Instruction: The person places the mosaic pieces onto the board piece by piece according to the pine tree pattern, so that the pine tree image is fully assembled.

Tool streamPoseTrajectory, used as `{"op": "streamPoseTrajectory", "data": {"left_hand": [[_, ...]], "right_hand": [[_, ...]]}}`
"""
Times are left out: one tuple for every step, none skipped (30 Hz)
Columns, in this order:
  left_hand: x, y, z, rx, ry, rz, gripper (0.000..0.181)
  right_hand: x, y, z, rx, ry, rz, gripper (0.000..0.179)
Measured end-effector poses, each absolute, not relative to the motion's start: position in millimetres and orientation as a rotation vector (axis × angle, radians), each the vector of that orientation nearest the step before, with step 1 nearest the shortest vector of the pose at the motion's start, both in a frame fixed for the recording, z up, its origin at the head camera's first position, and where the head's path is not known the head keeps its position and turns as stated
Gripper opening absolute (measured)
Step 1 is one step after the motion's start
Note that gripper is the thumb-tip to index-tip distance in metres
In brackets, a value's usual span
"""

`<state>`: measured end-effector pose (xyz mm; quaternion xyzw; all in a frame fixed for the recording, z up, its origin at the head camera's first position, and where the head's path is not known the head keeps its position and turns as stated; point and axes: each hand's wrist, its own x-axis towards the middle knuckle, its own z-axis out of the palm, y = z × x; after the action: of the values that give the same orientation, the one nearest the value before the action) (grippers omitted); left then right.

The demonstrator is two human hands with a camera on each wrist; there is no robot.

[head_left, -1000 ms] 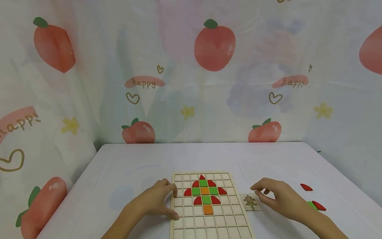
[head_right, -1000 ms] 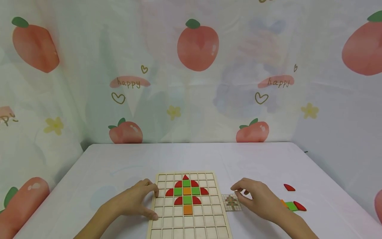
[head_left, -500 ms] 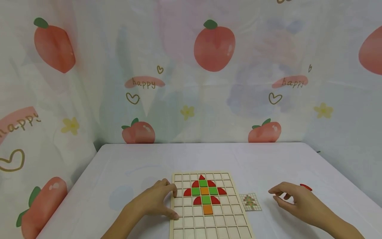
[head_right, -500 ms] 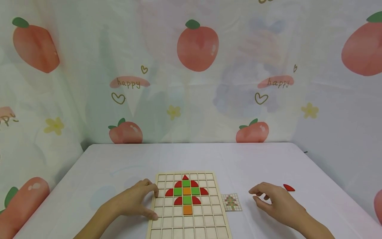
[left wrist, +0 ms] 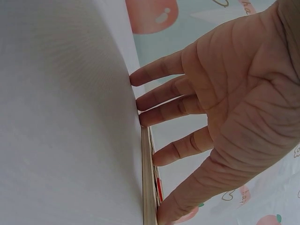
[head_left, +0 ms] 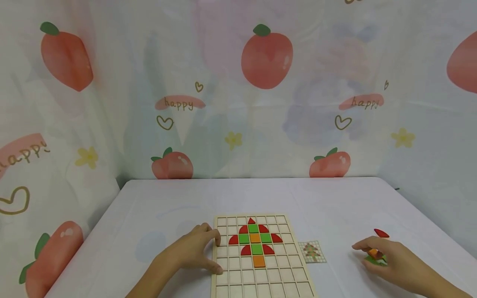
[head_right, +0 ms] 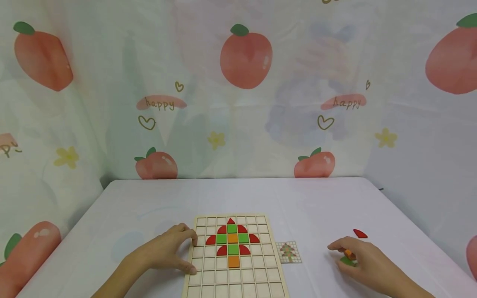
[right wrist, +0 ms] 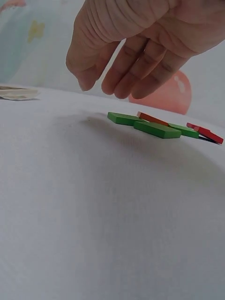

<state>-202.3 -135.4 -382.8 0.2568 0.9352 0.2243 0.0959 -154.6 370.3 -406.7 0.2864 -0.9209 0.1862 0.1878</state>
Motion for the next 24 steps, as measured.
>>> {"op": "streamPoseTrajectory", "data": {"left_hand": [[-202.5, -135.2, -382.8, 0.760, 2.771, 0.666, 0.054], [-202.6, -135.1, -382.7, 0.759, 2.772, 0.667, 0.054], [-202.7, -135.1, -382.5, 0.759, 2.773, 0.665, 0.054], [-202.8, -135.0, -382.6, 0.759, 2.774, 0.666, 0.054], [-202.9, -134.9, -382.7, 0.761, 2.774, 0.667, 0.054], [-203.0, -134.8, -382.7, 0.761, 2.774, 0.670, 0.054], [-203.0, -134.8, -382.9, 0.762, 2.774, 0.669, 0.054], [-203.0, -134.8, -382.9, 0.763, 2.774, 0.671, 0.054], [-203.0, -134.7, -383.0, 0.763, 2.773, 0.672, 0.054], [-203.0, -134.6, -383.0, 0.762, 2.772, 0.673, 0.054], [-203.1, -134.7, -383.0, 0.762, 2.771, 0.673, 0.054], [-203.1, -134.6, -383.0, 0.761, 2.771, 0.673, 0.054], [-203.3, -134.7, -383.1, 0.760, 2.771, 0.673, 0.054], [-203.3, -134.7, -383.2, 0.759, 2.771, 0.673, 0.054], [-203.4, -134.8, -383.3, 0.760, 2.771, 0.673, 0.054], [-203.4, -135.0, -383.4, 0.760, 2.772, 0.673, 0.054], [-203.5, -135.1, -383.6, 0.760, 2.773, 0.673, 0.054], [-203.5, -135.1, -383.8, 0.759, 2.774, 0.672, 0.054], [-203.6, -135.2, -384.0, 0.760, 2.774, 0.672, 0.054], [-203.6, -135.3, -384.1, 0.759, 2.774, 0.672, 0.054], [-203.7, -135.3, -384.3, 0.758, 2.774, 0.672, 0.054], [-203.8, -135.2, -384.5, 0.757, 2.774, 0.671, 0.054], [-203.8, -135.1, -384.6, 0.756, 2.774, 0.671, 0.054], [-203.9, -135.0, -384.6, 0.757, 2.775, 0.670, 0.054]], "right_hand": [[-154.0, 371.6, -408.2, 0.810, -2.588, 0.526, 0.044], [-153.4, 372.8, -409.6, 0.815, -2.587, 0.528, 0.044], [-152.5, 374.0, -411.1, 0.821, -2.576, 0.526, 0.045], [-151.7, 374.9, -412.1, 0.821, -2.583, 0.526, 0.045], [-150.8, 376.0, -413.2, 0.826, -2.580, 0.522, 0.045], [-149.8, 377.3, -414.1, 0.831, -2.576, 0.518, 0.045], [-149.0, 378.6, -414.5, 0.825, -2.595, 0.520, 0.043], [-148.0, 380.3, -414.4, 0.813, -2.630, 0.531, 0.041], [-147.0, 382.2, -414.1, 0.800, -2.664, 0.545, 0.039], [-146.3, 383.9, -413.9, 0.787, -2.699, 0.556, 0.037], [-145.6, 385.7, -413.4, 0.776, -2.729, 0.568, 0.036], [-145.0, 387.3, -412.9, 0.759, -2.760, 0.579, 0.034], [-144.3, 388.6, -412.5, 0.743, -2.786, 0.589, 0.033], [-143.7, 390.0, -412.2, 0.733, -2.804, 0.594, 0.033], [-143.2, 390.9, -412.4, 0.730, -2.804, 0.596, 0.033], [-143.0, 391.6, -413.1, 0.734, -2.787, 0.585, 0.035], [-142.7, 392.3, -413.7, 0.733, -2.777, 0.582, 0.036], [-142.6, 392.8, -414.8, 0.743, -2.746, 0.572, 0.037], [-142.7, 393.2, -415.9, 0.756, -2.716, 0.565, 0.039], [-142.8, 393.6, -417.0, 0.769, -2.686, 0.556, 0.040], [-143.2, 394.1, -418.2, 0.790, -2.651, 0.550, 0.042], [-143.6, 394.5, -419.4, 0.814, -2.620, 0.542, 0.043], [-143.8, 395.1, -419.8, 0.829, -2.606, 0.540, 0.044], [-144.0, 395.5, -419.9, 0.835, -2.600, 0.535, 0.044]]}}
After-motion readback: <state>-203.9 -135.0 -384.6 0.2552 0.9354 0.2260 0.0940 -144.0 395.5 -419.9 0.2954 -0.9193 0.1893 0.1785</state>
